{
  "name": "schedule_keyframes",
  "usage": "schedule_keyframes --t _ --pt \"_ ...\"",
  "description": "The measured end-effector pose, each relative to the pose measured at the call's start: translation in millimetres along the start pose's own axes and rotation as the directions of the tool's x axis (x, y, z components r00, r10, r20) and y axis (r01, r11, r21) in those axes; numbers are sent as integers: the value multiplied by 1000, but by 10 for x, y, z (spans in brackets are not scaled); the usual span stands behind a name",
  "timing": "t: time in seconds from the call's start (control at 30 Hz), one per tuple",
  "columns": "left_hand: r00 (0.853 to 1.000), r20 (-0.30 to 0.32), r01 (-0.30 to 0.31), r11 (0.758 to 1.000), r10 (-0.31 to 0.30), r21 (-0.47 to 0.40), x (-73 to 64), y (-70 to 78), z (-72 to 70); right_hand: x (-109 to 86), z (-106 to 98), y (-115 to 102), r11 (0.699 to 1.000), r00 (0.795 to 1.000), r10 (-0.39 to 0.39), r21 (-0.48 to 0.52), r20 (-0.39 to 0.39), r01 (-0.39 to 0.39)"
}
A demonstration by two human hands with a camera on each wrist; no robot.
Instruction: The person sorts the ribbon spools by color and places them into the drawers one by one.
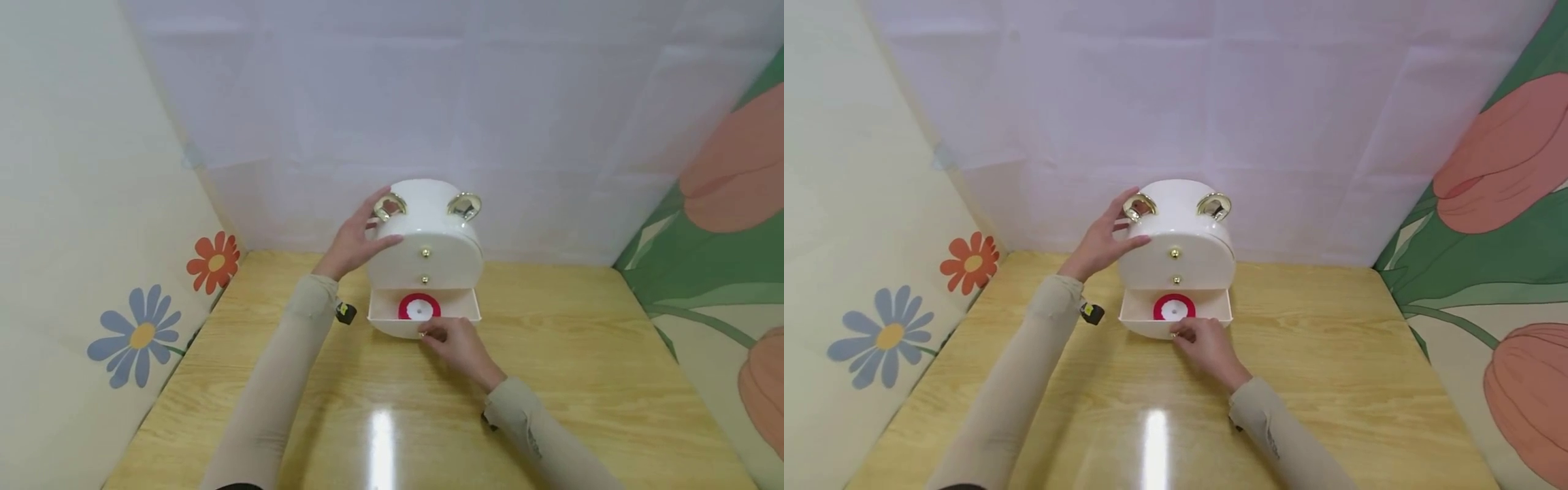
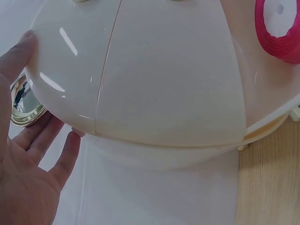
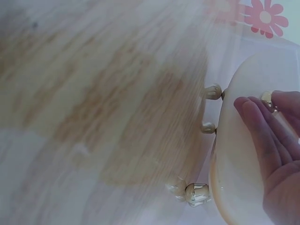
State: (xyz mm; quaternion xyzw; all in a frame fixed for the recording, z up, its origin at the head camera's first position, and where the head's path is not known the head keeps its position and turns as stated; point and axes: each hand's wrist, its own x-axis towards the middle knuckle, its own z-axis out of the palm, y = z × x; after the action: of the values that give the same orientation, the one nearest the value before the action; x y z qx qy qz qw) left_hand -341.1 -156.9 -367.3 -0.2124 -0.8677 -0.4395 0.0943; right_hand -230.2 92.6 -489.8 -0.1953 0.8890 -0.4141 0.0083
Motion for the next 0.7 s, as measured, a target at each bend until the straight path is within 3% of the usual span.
schedule_keyframes --t 0.33,0.7 --pt "1000 3 -4 999 5 -32 8 -12 17 31 -7 33 1000 999 -17 17 -27 17" --pt "999 2 55 998 -54 -29 -53 -49 -18 103 40 44 999 999 -27 17 -20 27"
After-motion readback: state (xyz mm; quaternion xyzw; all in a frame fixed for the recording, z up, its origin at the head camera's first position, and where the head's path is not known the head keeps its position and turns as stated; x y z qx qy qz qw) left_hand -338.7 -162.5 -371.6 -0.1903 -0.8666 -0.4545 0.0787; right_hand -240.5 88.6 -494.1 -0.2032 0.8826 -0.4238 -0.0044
